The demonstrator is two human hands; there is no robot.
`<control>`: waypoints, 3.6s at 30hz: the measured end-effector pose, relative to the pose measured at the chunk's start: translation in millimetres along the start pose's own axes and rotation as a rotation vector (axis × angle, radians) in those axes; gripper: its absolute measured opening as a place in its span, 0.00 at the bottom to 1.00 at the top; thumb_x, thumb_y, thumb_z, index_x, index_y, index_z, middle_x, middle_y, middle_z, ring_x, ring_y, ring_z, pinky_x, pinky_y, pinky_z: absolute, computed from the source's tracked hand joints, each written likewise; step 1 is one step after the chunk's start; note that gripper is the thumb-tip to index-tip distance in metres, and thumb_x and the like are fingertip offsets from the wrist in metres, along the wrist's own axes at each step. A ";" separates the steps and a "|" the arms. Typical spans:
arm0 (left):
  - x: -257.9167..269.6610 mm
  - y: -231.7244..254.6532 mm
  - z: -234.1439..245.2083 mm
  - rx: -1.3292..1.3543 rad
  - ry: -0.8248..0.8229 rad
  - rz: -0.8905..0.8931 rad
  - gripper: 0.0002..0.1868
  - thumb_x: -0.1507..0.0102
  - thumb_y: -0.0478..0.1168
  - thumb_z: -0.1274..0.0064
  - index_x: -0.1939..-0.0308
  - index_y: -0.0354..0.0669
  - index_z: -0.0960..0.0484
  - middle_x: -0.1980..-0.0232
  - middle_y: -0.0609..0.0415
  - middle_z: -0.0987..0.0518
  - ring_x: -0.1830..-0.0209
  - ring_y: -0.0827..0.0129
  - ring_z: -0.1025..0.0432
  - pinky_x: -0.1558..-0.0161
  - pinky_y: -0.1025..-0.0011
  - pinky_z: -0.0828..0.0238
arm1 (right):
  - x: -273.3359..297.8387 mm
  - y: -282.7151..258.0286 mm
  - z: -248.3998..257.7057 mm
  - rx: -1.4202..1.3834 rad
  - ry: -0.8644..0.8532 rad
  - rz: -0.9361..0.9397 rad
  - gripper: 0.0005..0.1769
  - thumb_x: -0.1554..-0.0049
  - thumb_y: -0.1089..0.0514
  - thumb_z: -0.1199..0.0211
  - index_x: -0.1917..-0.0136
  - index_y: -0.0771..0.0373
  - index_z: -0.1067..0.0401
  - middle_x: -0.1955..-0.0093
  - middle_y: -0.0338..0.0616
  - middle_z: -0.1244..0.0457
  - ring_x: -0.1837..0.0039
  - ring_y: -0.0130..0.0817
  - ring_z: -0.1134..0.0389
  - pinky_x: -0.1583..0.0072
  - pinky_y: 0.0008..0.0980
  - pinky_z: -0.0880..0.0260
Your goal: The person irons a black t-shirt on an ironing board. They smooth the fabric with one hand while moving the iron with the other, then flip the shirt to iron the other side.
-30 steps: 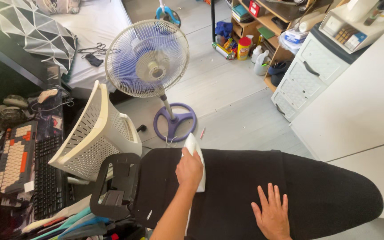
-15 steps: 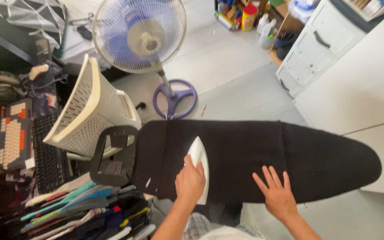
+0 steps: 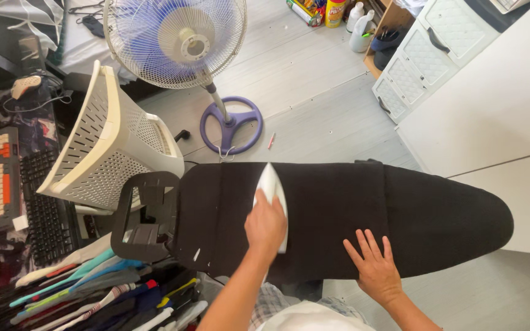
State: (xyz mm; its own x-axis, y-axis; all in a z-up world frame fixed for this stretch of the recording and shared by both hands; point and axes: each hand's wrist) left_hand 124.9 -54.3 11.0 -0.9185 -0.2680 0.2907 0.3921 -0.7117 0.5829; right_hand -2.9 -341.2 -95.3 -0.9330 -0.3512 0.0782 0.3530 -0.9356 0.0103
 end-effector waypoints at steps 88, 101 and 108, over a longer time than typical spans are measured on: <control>75.3 138.8 -106.5 0.008 -0.417 -0.200 0.25 0.26 0.48 0.56 0.32 0.34 0.39 0.48 0.30 0.18 0.50 0.33 0.21 0.48 0.43 0.25 | 0.2 56.5 -36.5 -0.762 0.460 -0.609 0.35 0.42 0.58 0.28 0.23 0.63 0.32 0.68 0.30 0.33 0.60 0.26 0.35 0.28 0.39 0.46; 68.9 132.4 -129.5 -0.054 -0.335 -0.398 0.19 0.25 0.48 0.55 0.42 0.35 0.33 0.59 0.33 0.16 0.61 0.34 0.19 0.56 0.43 0.23 | 10.0 61.6 -40.3 -0.853 0.484 -0.637 0.39 0.45 0.65 0.31 0.21 0.64 0.36 0.63 0.33 0.29 0.57 0.31 0.33 0.27 0.42 0.42; 119.6 75.3 -120.0 -0.206 -0.530 -0.638 0.32 0.27 0.45 0.50 0.25 0.26 0.39 0.63 0.35 0.18 0.67 0.42 0.19 0.65 0.50 0.20 | 9.9 64.6 -39.5 -0.922 0.458 -0.660 0.38 0.44 0.67 0.37 0.21 0.66 0.37 0.63 0.37 0.29 0.61 0.34 0.31 0.38 0.39 0.31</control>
State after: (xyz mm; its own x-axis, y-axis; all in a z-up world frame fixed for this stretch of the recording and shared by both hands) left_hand 38.5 -217.8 -1.4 -0.7950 0.5273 0.2999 -0.2566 -0.7403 0.6214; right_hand 8.0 -406.6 -133.2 -0.9181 0.3949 -0.0349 -0.2055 -0.5493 -0.8099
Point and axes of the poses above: each hand's wrist, its own x-axis away from the middle knuckle, its own z-axis out of the back of the hand, y = z × x
